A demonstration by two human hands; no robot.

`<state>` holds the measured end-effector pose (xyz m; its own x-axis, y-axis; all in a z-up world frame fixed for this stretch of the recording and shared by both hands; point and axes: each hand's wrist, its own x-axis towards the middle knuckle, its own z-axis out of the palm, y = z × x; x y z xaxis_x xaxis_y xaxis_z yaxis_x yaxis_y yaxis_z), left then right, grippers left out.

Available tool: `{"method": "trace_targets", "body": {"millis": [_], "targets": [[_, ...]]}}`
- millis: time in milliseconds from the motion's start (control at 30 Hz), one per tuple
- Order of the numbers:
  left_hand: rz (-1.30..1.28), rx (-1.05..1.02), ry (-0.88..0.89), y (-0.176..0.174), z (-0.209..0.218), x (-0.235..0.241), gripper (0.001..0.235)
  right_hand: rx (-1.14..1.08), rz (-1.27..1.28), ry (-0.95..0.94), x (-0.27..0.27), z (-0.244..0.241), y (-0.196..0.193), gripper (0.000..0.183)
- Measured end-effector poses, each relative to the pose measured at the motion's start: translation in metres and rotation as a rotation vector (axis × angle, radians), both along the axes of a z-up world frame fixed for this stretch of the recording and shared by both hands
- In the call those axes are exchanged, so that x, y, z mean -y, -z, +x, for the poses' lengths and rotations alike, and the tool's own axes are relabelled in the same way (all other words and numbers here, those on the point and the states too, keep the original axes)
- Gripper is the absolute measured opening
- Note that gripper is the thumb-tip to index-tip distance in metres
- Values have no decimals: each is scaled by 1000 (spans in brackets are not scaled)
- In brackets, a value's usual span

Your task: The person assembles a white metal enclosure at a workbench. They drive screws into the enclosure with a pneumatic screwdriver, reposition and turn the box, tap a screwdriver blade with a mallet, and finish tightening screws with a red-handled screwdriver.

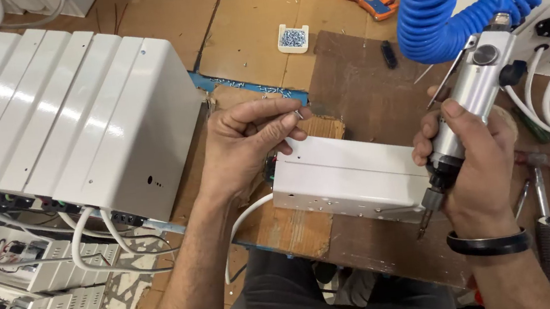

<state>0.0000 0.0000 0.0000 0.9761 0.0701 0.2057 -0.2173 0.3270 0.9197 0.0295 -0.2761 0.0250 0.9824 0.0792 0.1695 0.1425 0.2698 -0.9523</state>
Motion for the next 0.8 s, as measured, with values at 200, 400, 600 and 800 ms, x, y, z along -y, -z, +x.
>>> {"method": "trace_targets", "body": {"millis": [200,400,600,800], "targets": [[-7,-3,-7,-2,-3,1,17,25,-29,-7,-1,-1,-2,31],[-2,-22,-45,-3,-4,3,18,8,-19,-1,-1,-1,-2,33],[-12,-46,-61,-7,-5,5,17,8,-4,-11,0,0,-1,34],[10,-43,-39,-9,-8,6,14,11,0,-7,1,0,1,33]]}}
